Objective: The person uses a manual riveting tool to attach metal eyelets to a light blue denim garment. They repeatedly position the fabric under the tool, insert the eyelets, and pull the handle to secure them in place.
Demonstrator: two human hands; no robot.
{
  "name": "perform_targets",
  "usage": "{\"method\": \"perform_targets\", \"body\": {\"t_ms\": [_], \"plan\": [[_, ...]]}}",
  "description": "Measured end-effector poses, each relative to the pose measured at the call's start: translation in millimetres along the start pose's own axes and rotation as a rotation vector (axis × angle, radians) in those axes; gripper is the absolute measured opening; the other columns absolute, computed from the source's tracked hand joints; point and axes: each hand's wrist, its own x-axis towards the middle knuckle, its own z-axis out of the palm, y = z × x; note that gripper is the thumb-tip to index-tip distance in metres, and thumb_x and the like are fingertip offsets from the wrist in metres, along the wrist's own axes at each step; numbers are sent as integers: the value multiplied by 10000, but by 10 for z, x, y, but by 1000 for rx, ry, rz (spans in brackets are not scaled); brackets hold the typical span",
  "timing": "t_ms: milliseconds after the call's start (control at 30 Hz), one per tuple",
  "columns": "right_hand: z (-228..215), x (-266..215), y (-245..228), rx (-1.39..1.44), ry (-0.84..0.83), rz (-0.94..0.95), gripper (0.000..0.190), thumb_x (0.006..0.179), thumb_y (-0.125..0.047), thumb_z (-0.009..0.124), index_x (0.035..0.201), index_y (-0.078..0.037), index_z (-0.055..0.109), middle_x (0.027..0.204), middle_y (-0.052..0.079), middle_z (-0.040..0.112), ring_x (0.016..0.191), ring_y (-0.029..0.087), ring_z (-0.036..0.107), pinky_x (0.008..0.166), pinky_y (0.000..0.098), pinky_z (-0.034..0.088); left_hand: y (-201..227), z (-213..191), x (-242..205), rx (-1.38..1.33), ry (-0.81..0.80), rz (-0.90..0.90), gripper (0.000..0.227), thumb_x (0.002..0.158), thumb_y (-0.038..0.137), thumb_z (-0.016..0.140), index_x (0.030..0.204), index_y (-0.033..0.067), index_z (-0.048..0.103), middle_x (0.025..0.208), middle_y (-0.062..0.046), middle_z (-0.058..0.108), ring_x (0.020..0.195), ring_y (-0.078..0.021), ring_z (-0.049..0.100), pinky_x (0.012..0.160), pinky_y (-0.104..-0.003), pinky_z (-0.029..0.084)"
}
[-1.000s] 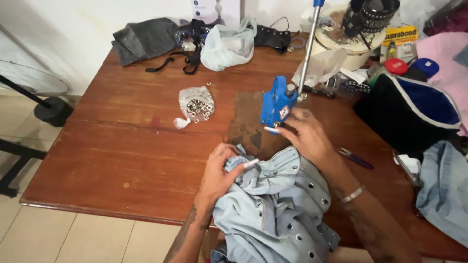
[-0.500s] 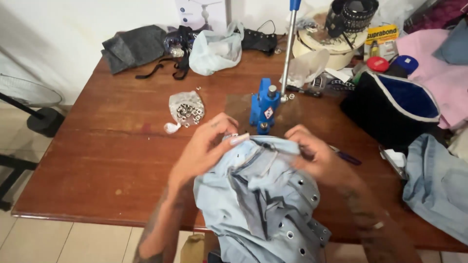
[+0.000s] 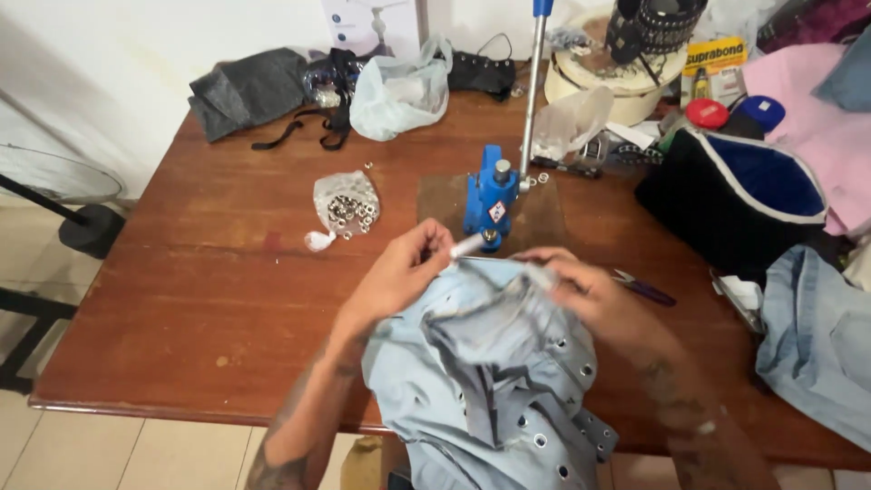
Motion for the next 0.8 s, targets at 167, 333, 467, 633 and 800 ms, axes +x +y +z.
{"method": "perform_targets", "body": {"t_ms": [167,333,467,633,800], "plan": [[-167,103,942,223,239,393,230,1219,-243,709,1310,-80,843,1199,53,805,1050,192,739,1003,383,583,22,5,78,149,-139,-41,492,935,378,983,1333,118,859,1151,-228,870,1118,-438,826,988,-547,655],[-156,343,1254,282,349,461,243,1230,-392,732,1184,-172,824,799,18,689,620,160,623,551,309,473,187,45,163,270,-72,-190,725,751,427,1095,1294,36,816,1264,-315,832,1270,-573,809,1088,-640,629],[-215,483,1353,234,457,454,239,1206,-372,798,1076,-172,808,850,-41,680,725,96,601,673,262,452,202,147,333,293,73,-262,795,657,451,1144,1230,58,758,1229,-250,810,1276,-519,808,1107,-584,652],[-494,810,1603,108,406,397,262,1227,-336,786,1036,-157,797,805,-55,637,717,97,558,668,263,429,90,93,551,297,68,-315,890,591,522,1161,1249,99,736,1252,-198,808,1316,-473,812,1126,-556,657],[-760,1256,1768,46,363,289,105,1093,-153,884,1163,-158,806,838,-78,779,698,7,644,628,155,483,-414,-161,842,-134,-45,-270,655,710,237,1161,1266,76,854,1098,-73,779,1040,-250,779,886,-356,642]]}}
